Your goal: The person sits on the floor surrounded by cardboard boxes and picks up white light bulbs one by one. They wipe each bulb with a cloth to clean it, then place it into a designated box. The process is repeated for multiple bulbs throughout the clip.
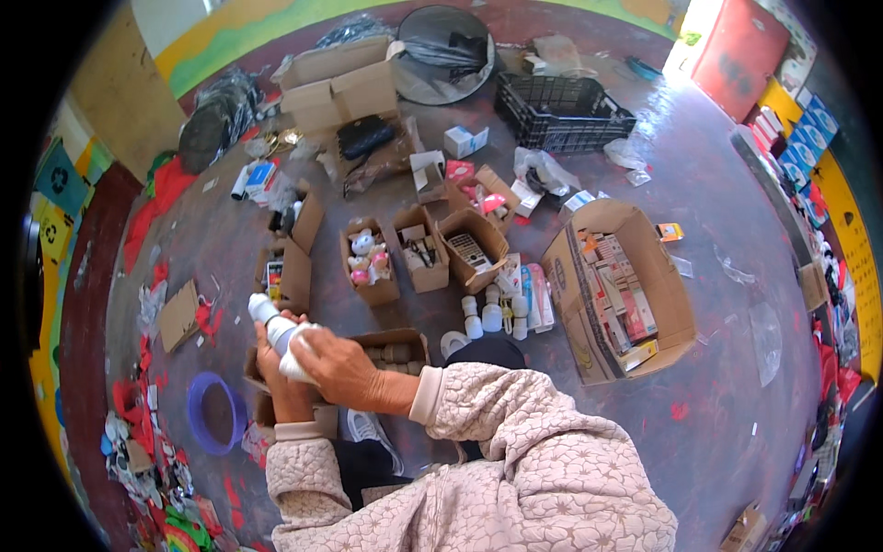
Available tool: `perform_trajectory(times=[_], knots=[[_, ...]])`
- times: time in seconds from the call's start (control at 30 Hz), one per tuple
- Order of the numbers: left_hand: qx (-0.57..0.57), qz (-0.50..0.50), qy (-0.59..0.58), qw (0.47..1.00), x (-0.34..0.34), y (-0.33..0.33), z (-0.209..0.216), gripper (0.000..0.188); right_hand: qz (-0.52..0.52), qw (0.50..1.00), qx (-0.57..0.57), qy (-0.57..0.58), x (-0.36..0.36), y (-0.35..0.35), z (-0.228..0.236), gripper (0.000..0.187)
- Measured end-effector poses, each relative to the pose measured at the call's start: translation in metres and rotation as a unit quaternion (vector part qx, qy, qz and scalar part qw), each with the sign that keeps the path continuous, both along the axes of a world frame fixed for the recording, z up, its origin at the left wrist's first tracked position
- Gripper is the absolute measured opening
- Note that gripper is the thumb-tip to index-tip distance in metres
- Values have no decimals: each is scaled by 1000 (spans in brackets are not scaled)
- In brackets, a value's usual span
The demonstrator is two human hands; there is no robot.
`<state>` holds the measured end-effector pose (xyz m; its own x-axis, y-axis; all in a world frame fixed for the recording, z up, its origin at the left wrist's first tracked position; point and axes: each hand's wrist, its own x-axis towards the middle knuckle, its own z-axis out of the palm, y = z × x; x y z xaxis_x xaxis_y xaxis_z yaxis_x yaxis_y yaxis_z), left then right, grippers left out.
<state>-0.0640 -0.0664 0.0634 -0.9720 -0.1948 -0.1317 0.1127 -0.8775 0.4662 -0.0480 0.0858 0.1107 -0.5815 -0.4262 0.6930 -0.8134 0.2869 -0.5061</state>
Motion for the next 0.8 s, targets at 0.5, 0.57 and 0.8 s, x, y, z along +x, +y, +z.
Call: perform_trajectory(times=[0.5,0.57,0.8], knots=[[-58,-93,54,993,7,17,-17,39,137,976,-64,-158,-21,0,0,27],[-49,-96,67,992,6,7,-16,39,166,966,-34,-198,-17,14,5,25],[76,-81,37,993,14,-7,11,38,141,752,-297,-571,-45,22,-7,25]])
